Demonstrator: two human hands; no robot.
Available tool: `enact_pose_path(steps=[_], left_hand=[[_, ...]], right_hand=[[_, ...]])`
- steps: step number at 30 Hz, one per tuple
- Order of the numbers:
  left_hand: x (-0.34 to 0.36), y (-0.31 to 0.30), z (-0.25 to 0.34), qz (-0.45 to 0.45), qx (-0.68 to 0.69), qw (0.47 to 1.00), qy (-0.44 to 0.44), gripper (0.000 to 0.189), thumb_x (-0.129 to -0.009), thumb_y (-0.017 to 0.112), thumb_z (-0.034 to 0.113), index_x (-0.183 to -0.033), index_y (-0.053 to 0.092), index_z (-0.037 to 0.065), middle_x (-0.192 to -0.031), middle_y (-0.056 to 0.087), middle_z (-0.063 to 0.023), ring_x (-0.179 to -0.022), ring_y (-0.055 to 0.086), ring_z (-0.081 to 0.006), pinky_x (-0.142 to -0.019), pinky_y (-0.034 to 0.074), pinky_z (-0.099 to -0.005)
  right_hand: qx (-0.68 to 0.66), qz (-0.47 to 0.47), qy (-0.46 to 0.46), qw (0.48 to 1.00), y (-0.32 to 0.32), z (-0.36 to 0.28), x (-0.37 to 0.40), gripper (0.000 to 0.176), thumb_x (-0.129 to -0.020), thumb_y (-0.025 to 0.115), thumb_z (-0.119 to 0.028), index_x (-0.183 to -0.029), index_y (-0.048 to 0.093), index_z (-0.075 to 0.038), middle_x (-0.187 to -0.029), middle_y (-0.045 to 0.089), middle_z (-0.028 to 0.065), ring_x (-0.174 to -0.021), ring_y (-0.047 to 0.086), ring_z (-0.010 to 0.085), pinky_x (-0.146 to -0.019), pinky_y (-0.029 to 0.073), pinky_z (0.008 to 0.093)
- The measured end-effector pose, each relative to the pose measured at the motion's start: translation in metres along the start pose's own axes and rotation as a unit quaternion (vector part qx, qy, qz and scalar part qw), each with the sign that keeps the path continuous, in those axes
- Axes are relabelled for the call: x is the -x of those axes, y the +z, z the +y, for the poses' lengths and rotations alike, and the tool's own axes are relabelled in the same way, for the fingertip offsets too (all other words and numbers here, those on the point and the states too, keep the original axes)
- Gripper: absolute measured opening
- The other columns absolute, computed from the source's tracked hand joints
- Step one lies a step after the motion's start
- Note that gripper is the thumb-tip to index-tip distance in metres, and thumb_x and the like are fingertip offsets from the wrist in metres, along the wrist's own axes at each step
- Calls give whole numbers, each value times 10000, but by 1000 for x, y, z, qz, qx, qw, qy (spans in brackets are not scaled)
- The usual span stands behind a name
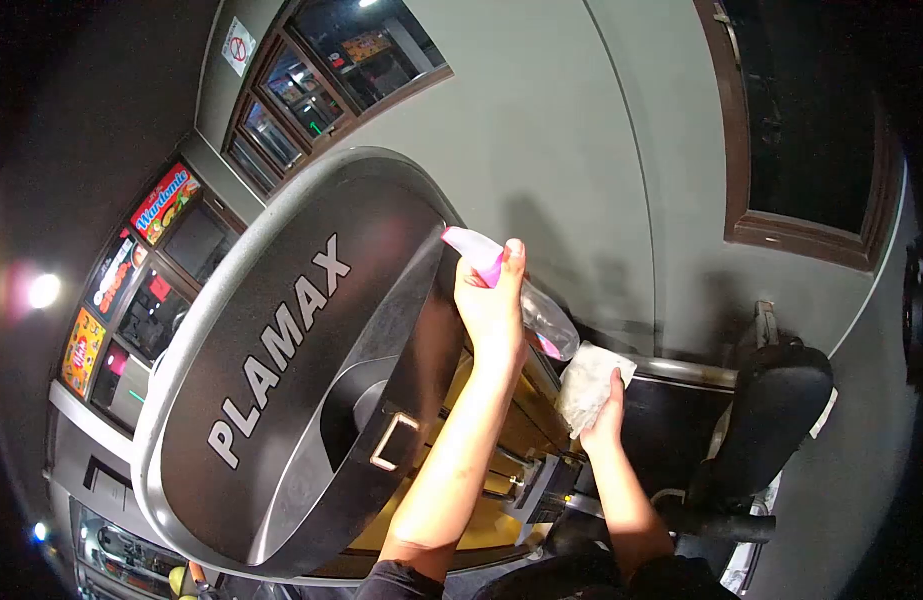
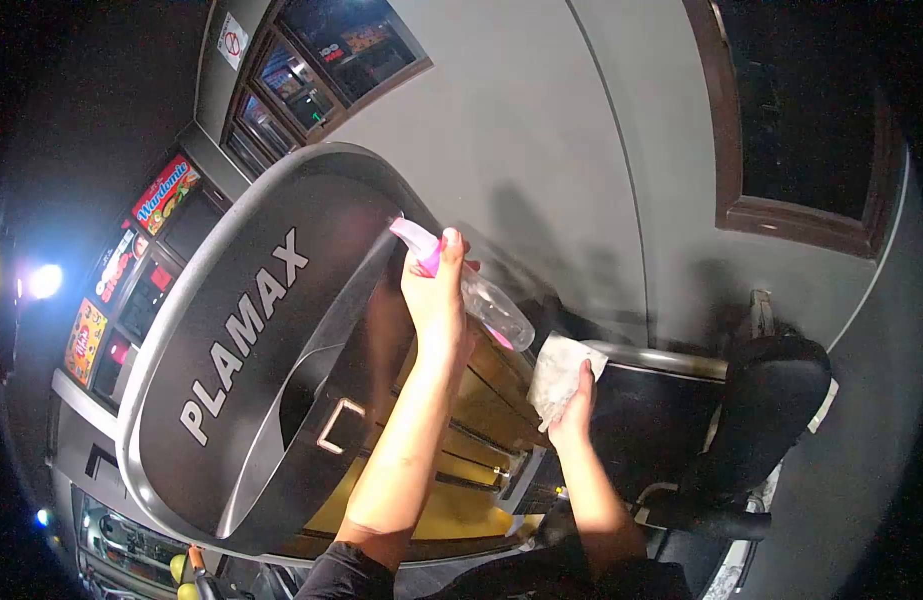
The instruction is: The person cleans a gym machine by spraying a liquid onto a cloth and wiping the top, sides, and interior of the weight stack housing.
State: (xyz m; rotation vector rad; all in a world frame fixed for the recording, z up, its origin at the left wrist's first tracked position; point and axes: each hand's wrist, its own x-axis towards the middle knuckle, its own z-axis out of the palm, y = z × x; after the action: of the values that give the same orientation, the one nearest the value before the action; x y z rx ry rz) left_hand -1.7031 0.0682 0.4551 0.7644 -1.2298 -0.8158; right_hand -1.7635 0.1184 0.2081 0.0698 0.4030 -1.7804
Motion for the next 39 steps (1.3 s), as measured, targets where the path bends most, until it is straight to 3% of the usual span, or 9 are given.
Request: enact_pose_path(steps=[7, 11, 17, 19, 21, 23, 27, 36, 39], left_hand=[[22, -21, 6, -73, -24, 997, 14, 318, -796, 785, 197, -999, 591, 46, -888, 603, 3, -773, 530, -76, -721, 446, -251], [93, -67, 10, -185, -143, 971, 38, 491, -781, 781, 414, -999, 524, 57, -980, 609, -77, -901, 618, -186, -794, 490, -330], [197, -194, 2, -284, -256, 910, -160, 479, -779, 754, 404, -991, 505, 54, -921, 588, -95, -892, 633, -218, -788, 500, -359], [227, -221, 12, -243, -300, 905, -181, 414, -783, 740, 360, -950, 540, 39, -907, 593, -93, -795, 607, -196, -741, 490, -341], [261, -249, 3, -167, -258, 932, -193, 320, -751, 760, 178, -974, 577, 39, -850, 578, -59, -741, 561, -168, -692, 468, -313], [265, -244, 12, -146, -243, 942, -181, 347, -780, 722, 234, -986, 541, 21, -834, 575, -73, -748, 571, -194, -712, 472, -332], [278, -249, 6, -119, -293, 936, -153, 502, -834, 631, 420, -1032, 464, -11, -828, 592, -115, -742, 608, -253, -682, 487, -340], [286, -258, 6, -160, -202, 953, -161, 407, -787, 720, 341, -929, 496, 32, -853, 558, -84, -757, 571, -185, -698, 473, -325], [283, -262, 12, -158, -198, 958, -134, 273, -725, 725, 111, -913, 540, 39, -809, 590, -58, -696, 592, -160, -659, 490, -305]], right_hand=[[36, -11, -22, 999, 8, -6, 12, 569, -946, 515, -481, -1279, 513, -21, -1256, 589, 118, -1133, 579, 238, -968, 458, 382], [127, 16, -77, 989, 29, -10, 12, 649, -957, 494, -500, -1358, 430, 6, -1387, 474, 138, -1256, 470, 244, -1059, 358, 383], [137, -64, -201, 968, 154, -39, 31, 584, -1001, 448, -419, -1391, 378, 11, -1386, 466, 120, -1271, 443, 236, -1090, 310, 386], [155, -281, -296, 900, 193, -50, 30, 500, -1010, 455, -303, -1383, 403, 25, -1448, 399, 156, -1313, 409, 243, -1105, 298, 387], [303, -427, -504, 687, 275, -55, 27, 473, -972, 507, -170, -1396, 397, 8, -1471, 389, 166, -1366, 364, 284, -1132, 262, 403], [538, -415, -505, 532, 299, -29, -11, 467, -961, 512, -160, -1397, 415, -26, -1493, 364, 154, -1391, 323, 333, -1154, 226, 426], [607, -571, -343, 433, 282, -29, 12, 394, -959, 518, -214, -1321, 519, -59, -1440, 434, 161, -1407, 286, 346, -1162, 202, 472], [709, -594, -204, 321, 310, -34, 89, 268, -923, 538, -232, -1064, 620, -20, -1029, 624, 186, -1031, 578, 350, -948, 425, 450], [564, -659, -406, 287, 294, -24, 102, 292, -970, 504, -263, -911, 613, 1, -825, 613, 175, -874, 613, 323, -792, 471, 432]])
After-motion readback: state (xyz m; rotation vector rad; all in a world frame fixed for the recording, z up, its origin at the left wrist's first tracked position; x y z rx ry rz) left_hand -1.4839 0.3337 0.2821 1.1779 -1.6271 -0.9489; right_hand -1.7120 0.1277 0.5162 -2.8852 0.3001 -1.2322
